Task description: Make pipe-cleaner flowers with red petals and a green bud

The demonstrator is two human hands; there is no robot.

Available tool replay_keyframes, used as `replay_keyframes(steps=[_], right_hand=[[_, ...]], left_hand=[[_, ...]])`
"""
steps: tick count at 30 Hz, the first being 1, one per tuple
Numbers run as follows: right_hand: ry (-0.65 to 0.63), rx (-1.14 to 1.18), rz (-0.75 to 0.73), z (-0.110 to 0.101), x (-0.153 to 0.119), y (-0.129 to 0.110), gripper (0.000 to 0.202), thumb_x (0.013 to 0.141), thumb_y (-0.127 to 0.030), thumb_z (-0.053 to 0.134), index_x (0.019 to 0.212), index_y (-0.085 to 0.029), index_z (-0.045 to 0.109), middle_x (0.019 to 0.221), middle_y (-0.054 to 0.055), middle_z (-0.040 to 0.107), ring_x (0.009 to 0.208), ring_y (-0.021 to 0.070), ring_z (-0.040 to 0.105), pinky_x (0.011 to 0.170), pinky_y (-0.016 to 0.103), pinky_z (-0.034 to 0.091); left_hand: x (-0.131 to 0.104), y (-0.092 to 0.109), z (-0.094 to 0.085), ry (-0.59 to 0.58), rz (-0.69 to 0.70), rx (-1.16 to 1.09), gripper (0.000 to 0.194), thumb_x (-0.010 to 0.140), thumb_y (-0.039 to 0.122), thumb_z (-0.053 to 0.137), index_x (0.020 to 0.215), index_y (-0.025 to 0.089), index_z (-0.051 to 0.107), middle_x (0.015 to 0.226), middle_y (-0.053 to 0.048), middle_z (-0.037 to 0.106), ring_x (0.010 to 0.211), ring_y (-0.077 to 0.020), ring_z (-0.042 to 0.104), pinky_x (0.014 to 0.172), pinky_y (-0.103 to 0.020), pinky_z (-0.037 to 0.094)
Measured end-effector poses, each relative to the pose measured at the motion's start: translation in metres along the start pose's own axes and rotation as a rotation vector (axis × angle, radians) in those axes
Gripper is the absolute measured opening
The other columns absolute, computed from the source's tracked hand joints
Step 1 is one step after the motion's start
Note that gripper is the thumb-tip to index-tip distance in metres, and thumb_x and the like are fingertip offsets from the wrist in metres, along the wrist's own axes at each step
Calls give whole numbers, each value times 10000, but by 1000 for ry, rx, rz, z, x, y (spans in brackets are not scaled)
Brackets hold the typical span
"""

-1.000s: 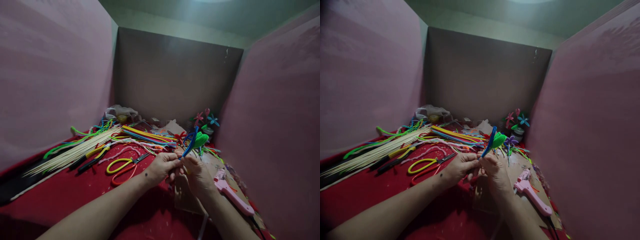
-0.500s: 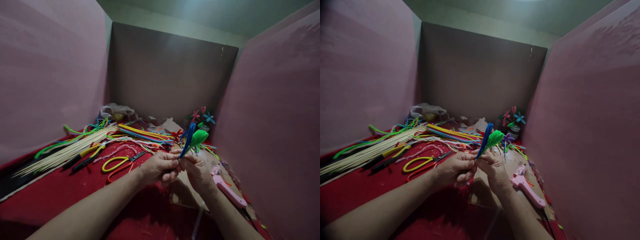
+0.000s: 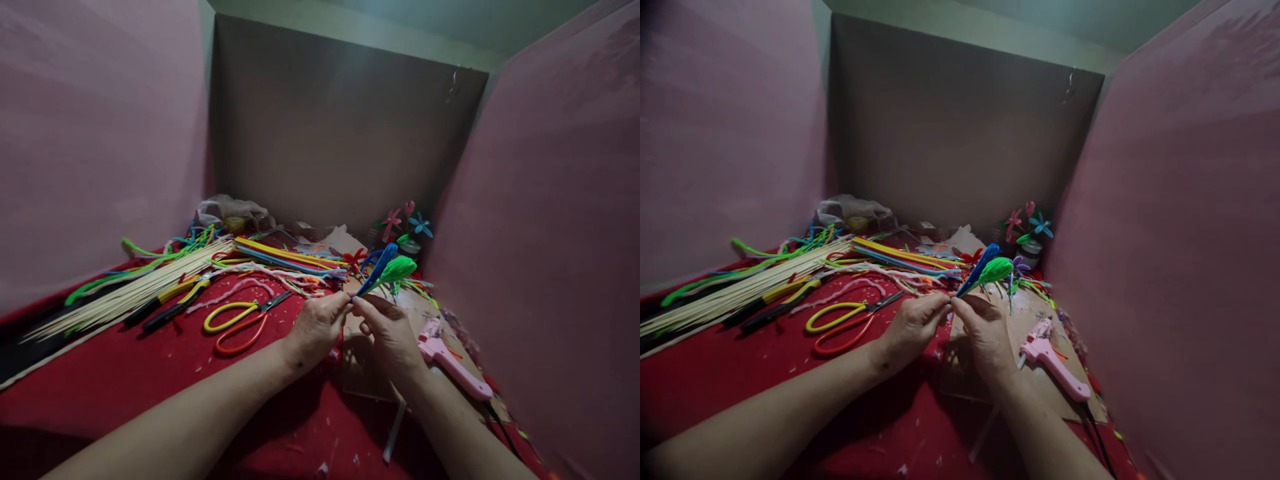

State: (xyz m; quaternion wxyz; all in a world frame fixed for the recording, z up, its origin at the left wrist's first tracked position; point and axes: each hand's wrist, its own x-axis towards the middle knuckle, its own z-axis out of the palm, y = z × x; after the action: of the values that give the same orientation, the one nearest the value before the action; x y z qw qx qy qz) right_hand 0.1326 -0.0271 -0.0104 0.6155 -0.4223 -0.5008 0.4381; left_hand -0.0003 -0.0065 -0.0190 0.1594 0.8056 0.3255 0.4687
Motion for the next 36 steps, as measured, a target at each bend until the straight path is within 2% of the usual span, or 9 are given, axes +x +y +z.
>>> replay_keyframes(steps=[4, 7, 11, 16, 19, 22, 26, 29, 36], right_hand=[[-92, 34, -41, -2, 2, 0, 189, 639, -283, 724, 819, -228, 736, 840, 25, 701, 667, 135, 521, 463, 225, 321], [-114, 34, -20, -5, 5, 1, 181, 641, -267, 729, 818, -226, 737, 777, 14, 684, 611, 110, 482, 462, 222, 311], [-160, 183, 47, -11, 11, 4, 103, 612, -267, 750, 714, -255, 737, 750, 1, 673, 606, 110, 483, 457, 217, 297], [-312, 199, 58, -17, 13, 3, 188, 650, -264, 714, 835, -274, 742, 754, 2, 671, 561, 102, 439, 486, 237, 301], [-292, 163, -20, -17, 12, 1, 186, 649, -242, 709, 830, -263, 745, 893, 22, 666, 615, 118, 454, 520, 255, 327], [-233, 138, -61, -14, 10, 1, 159, 660, -243, 701, 813, -254, 744, 910, 29, 657, 640, 127, 453, 528, 259, 327], [-183, 121, -12, -10, 6, 1, 147, 661, -262, 714, 803, -235, 741, 896, 38, 667, 669, 135, 447, 521, 248, 316], [-242, 123, 68, -6, 1, 1, 142, 667, -273, 716, 799, -227, 741, 899, 43, 667, 701, 140, 453, 514, 229, 308], [-342, 150, 171, 2, -7, 3, 132, 673, -256, 695, 795, -241, 742, 714, 2, 629, 588, 116, 417, 522, 235, 324]], left_hand=[[4, 2, -3, -3, -122, -116, 207, 825, 174, 445, 632, 180, 519, 567, 32, 487, 527, -93, 425, 539, -206, 321], [7, 6, -4, -34, -278, -368, 239, 813, 235, 479, 583, 168, 486, 507, 51, 424, 473, -76, 372, 479, -198, 291], [10, 12, -6, -163, -515, -837, 241, 773, 309, 553, 605, 153, 477, 463, 76, 399, 367, -32, 268, 383, -177, 198], [9, 9, -9, -345, -578, -1154, 232, 722, 334, 634, 669, 129, 538, 462, 77, 424, 324, -5, 212, 345, -161, 156], [11, 7, -13, -428, -547, -1094, 211, 754, 327, 602, 763, 116, 606, 485, 69, 438, 320, -10, 247, 345, -164, 187], [16, 11, -21, -414, -409, -782, 243, 802, 333, 536, 714, 128, 632, 494, 29, 516, 373, -59, 412, 400, -194, 310], [24, 15, -34, -75, -237, -412, 163, 771, 286, 588, 717, 147, 654, 600, 16, 577, 560, -91, 502, 550, -205, 388], [26, 17, -39, 81, -193, -512, 129, 742, 218, 615, 851, 154, 641, 701, 15, 589, 648, -95, 522, 614, -211, 416], [23, 21, -35, -9, -191, -555, 117, 707, 133, 609, 824, 143, 621, 684, 25, 531, 630, -92, 492, 579, -213, 413]])
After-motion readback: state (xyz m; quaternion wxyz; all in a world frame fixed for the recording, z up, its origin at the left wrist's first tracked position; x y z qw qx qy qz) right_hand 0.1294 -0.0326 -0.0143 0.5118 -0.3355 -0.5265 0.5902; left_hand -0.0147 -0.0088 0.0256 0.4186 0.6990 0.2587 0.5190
